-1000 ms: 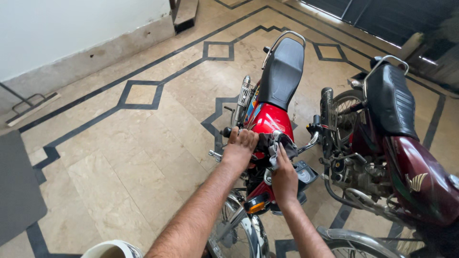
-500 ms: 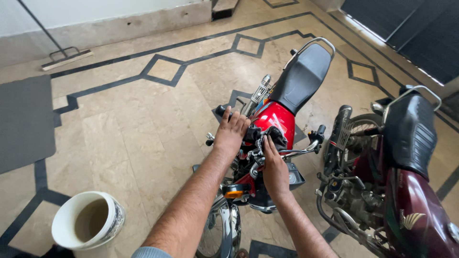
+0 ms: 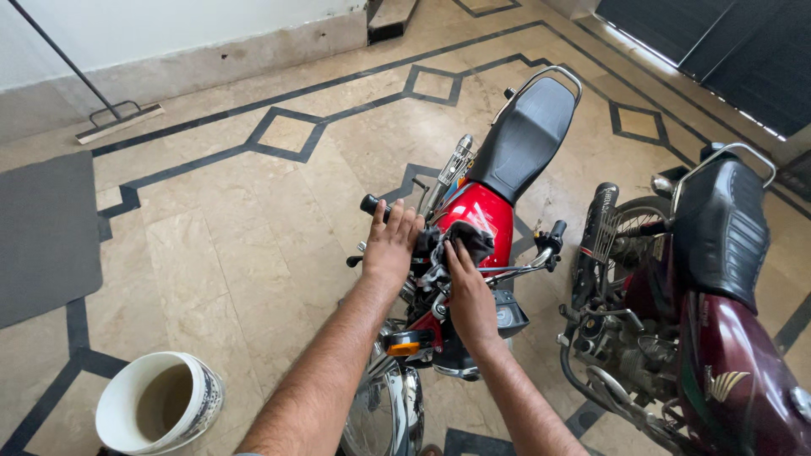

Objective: The person wipes the red fuel tank, black seat, and handlebar area of a red motorcycle using a cloth. The person moves around the motorcycle to reach different surfaces, including the instrument cluster and handlebars, while another maroon motorcycle is parked nearby.

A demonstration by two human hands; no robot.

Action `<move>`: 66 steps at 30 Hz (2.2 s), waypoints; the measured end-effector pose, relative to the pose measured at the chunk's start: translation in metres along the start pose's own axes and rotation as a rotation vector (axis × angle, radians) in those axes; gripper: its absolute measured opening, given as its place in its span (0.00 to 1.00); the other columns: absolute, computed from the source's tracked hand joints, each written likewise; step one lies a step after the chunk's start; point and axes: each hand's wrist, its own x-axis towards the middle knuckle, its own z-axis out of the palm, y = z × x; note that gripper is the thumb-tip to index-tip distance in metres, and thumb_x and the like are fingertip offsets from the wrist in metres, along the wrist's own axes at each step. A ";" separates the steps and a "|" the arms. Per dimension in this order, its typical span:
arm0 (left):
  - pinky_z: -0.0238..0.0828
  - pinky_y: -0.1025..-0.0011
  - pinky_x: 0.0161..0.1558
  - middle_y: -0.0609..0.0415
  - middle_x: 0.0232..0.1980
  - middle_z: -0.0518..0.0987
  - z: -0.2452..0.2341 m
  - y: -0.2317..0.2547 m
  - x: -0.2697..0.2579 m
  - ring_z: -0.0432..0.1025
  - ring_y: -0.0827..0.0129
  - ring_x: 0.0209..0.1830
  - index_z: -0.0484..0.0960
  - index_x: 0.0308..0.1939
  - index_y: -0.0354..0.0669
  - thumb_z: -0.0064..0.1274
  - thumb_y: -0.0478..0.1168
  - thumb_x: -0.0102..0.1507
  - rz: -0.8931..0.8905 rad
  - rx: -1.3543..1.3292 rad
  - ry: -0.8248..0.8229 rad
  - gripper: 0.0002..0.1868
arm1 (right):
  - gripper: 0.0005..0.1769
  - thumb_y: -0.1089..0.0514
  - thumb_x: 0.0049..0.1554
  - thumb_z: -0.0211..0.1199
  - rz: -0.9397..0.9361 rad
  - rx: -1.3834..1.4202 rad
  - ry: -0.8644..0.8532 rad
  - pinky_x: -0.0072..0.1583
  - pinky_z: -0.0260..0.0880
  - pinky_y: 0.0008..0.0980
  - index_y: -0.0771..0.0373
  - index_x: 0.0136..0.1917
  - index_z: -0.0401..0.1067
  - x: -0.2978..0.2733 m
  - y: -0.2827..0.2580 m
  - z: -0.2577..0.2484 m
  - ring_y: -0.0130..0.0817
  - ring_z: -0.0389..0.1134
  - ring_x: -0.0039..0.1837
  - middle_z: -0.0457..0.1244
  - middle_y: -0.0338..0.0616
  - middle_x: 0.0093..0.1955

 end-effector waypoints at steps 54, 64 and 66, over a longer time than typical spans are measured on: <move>0.10 0.47 0.76 0.49 0.86 0.40 0.007 0.114 0.001 0.32 0.53 0.84 0.46 0.81 0.40 0.29 0.42 0.70 0.588 0.211 -0.118 0.34 | 0.17 0.49 0.62 0.58 0.394 0.097 -0.165 0.57 0.68 0.51 0.66 0.53 0.70 -0.108 0.172 0.025 0.61 0.68 0.57 0.67 0.60 0.51; 0.09 0.46 0.76 0.49 0.86 0.41 0.023 0.121 0.007 0.32 0.55 0.85 0.47 0.81 0.40 0.28 0.42 0.71 0.589 0.166 -0.097 0.33 | 0.24 0.69 0.49 0.54 0.548 0.070 0.158 0.60 0.67 0.50 0.62 0.60 0.69 -0.077 0.195 0.038 0.58 0.66 0.62 0.62 0.57 0.64; 0.08 0.45 0.76 0.50 0.86 0.39 0.025 0.123 0.007 0.32 0.55 0.85 0.46 0.81 0.41 0.29 0.42 0.71 0.584 0.187 -0.102 0.33 | 0.22 0.67 0.52 0.54 0.319 -0.010 0.055 0.64 0.67 0.47 0.61 0.60 0.72 -0.082 0.194 0.039 0.56 0.66 0.65 0.66 0.53 0.63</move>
